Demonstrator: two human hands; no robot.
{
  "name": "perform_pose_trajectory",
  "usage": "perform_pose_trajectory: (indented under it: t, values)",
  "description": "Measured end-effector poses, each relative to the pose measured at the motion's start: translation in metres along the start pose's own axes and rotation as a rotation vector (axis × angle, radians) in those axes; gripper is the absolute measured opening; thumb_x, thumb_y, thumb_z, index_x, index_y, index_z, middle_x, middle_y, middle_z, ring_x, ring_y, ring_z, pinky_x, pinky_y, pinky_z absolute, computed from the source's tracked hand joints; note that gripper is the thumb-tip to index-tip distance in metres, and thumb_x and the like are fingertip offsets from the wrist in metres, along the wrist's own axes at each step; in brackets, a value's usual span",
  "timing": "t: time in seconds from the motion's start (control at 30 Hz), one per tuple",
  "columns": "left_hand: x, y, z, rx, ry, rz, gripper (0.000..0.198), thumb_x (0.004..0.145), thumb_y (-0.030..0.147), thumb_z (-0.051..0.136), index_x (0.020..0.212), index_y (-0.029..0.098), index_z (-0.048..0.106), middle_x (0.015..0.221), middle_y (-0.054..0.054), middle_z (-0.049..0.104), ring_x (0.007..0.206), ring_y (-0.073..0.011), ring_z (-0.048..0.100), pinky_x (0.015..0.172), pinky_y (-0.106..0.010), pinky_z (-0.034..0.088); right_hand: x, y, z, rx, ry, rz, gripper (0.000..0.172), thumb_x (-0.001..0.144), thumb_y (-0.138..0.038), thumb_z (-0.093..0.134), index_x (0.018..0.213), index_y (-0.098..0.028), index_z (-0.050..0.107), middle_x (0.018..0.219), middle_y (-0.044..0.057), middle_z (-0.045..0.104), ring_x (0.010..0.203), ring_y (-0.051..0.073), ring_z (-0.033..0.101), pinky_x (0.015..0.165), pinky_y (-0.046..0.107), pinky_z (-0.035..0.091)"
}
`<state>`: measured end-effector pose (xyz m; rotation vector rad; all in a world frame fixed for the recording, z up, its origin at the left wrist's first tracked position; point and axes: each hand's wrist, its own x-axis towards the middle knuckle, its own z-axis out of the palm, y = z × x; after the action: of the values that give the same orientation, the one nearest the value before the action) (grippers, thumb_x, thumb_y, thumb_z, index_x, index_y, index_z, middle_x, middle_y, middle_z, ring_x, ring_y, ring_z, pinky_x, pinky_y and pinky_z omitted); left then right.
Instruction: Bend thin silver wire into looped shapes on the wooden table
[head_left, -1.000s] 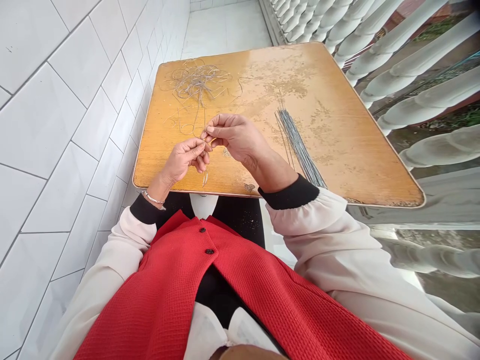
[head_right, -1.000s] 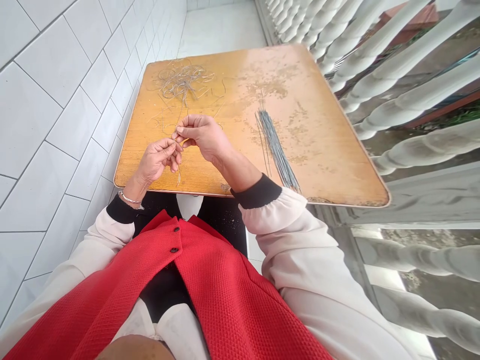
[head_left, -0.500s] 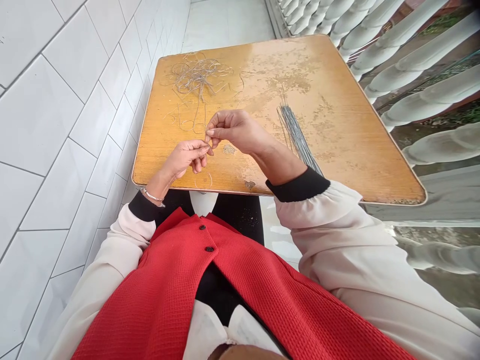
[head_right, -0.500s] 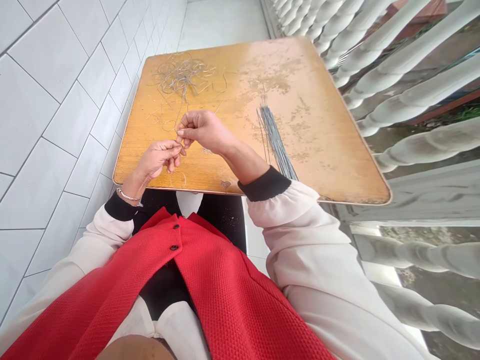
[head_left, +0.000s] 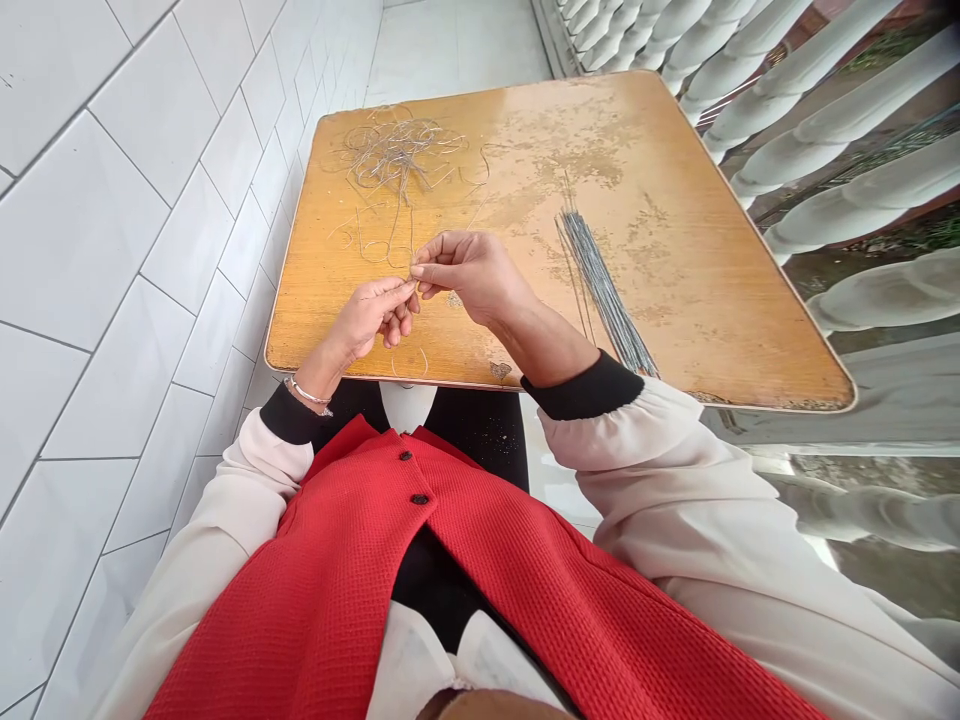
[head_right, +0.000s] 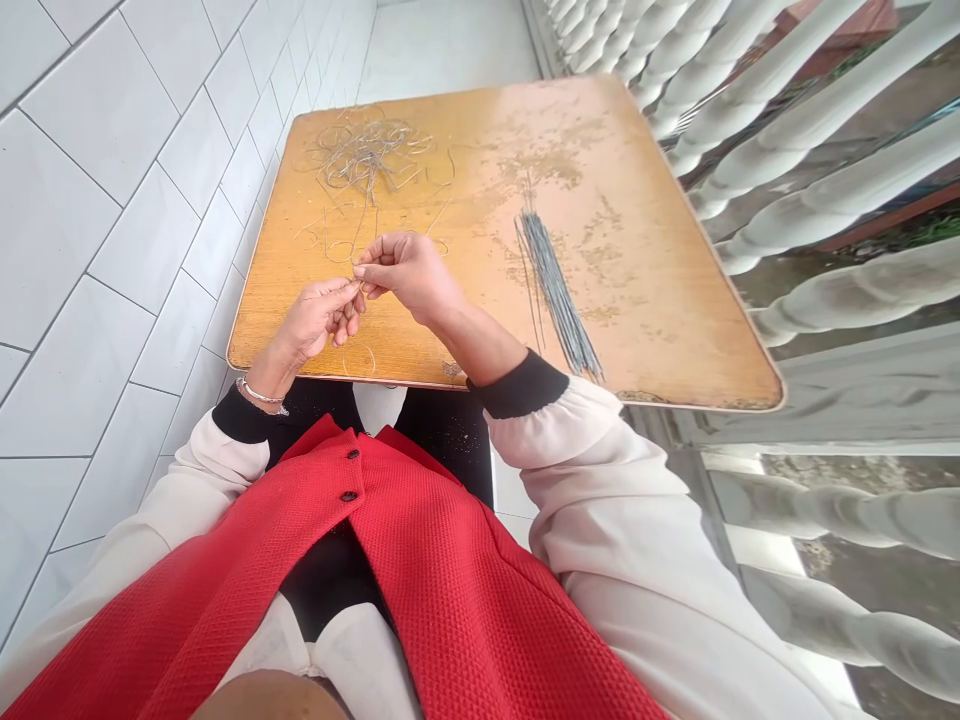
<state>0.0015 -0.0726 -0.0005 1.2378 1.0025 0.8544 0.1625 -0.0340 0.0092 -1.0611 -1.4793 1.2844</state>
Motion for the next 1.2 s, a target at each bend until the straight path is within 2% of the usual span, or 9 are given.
perform_pose_trajectory:
  t: [0.13,0.23,0.33,0.43,0.57,0.7,0.87,1.03,1.2]
  values:
    - [0.000,-0.002,0.001,0.003,-0.006,-0.002,0.038,0.107,0.031,0.045,0.073,0.016,0.054,0.052,0.005,0.056,0.035,-0.0022,0.047,0.040,-0.016,0.034,0.000,0.003,0.005,-0.015,0.046,-0.024,0.029,0.072,-0.018,0.087,0.068,-0.022,0.059,0.059,-0.003,0.059,0.056,0.012,0.059,0.058,0.028,0.057]
    - [-0.001,0.000,0.001,0.021,0.004,-0.008,0.039,0.107,0.034,0.045,0.074,0.016,0.053,0.052,0.005,0.056,0.035,-0.0021,0.047,0.040,-0.015,0.034,0.000,0.003,0.005,0.006,0.049,-0.017,0.028,0.072,-0.017,0.087,0.067,-0.021,0.060,0.060,-0.002,0.061,0.056,0.011,0.059,0.059,0.027,0.057]
    - [-0.003,0.003,0.000,0.034,0.005,-0.020,0.037,0.107,0.035,0.046,0.075,0.016,0.054,0.052,0.005,0.057,0.036,-0.0020,0.048,0.041,-0.014,0.035,0.001,0.001,0.000,0.048,-0.020,0.046,0.025,0.073,-0.025,0.089,0.071,-0.020,0.064,0.066,0.000,0.066,0.059,0.012,0.063,0.059,0.026,0.057]
    - [-0.003,0.007,0.000,0.035,-0.014,-0.029,0.032,0.106,0.028,0.046,0.078,0.015,0.055,0.054,0.005,0.058,0.037,-0.0025,0.051,0.042,-0.014,0.036,0.000,-0.002,-0.006,0.082,-0.063,0.081,0.027,0.077,-0.038,0.088,0.073,-0.020,0.068,0.073,0.003,0.071,0.061,0.012,0.065,0.058,0.026,0.056]
    - [-0.003,0.011,0.000,0.049,-0.017,-0.028,0.030,0.106,0.018,0.042,0.078,0.015,0.055,0.052,0.005,0.059,0.036,-0.0036,0.051,0.039,-0.015,0.034,-0.001,-0.005,-0.006,0.030,-0.072,0.070,0.033,0.081,-0.047,0.083,0.069,-0.022,0.067,0.066,0.003,0.069,0.058,0.013,0.063,0.055,0.027,0.055]
    - [-0.003,0.012,0.001,0.098,-0.018,-0.035,0.025,0.104,0.017,0.044,0.084,0.015,0.058,0.050,0.006,0.058,0.034,-0.0039,0.049,0.039,-0.015,0.034,0.002,-0.007,-0.002,-0.048,-0.040,0.061,0.031,0.083,-0.037,0.083,0.065,-0.021,0.063,0.059,0.001,0.064,0.054,0.012,0.060,0.054,0.027,0.051]
    - [-0.004,0.013,0.003,0.135,0.038,-0.029,0.021,0.103,0.014,0.046,0.086,0.015,0.059,0.049,0.007,0.057,0.033,-0.0031,0.048,0.039,-0.014,0.032,0.003,-0.011,-0.002,-0.173,0.016,0.033,0.028,0.083,-0.023,0.080,0.064,-0.019,0.061,0.055,0.000,0.059,0.054,0.011,0.058,0.054,0.026,0.048]
    - [-0.005,0.015,0.003,0.127,0.056,-0.023,0.023,0.104,0.014,0.044,0.086,0.015,0.058,0.050,0.007,0.057,0.034,-0.0025,0.049,0.040,-0.014,0.033,0.004,-0.011,-0.002,-0.220,0.011,0.005,0.029,0.086,-0.023,0.077,0.062,-0.020,0.060,0.054,-0.001,0.059,0.051,0.010,0.055,0.052,0.025,0.047]
    - [-0.002,0.012,-0.001,0.090,0.003,-0.010,0.023,0.103,0.013,0.044,0.085,0.015,0.059,0.049,0.007,0.056,0.033,-0.0027,0.046,0.039,-0.015,0.031,0.007,-0.009,-0.001,-0.201,-0.001,0.013,0.032,0.085,-0.024,0.078,0.060,-0.021,0.058,0.051,-0.002,0.055,0.050,0.010,0.052,0.049,0.025,0.046]
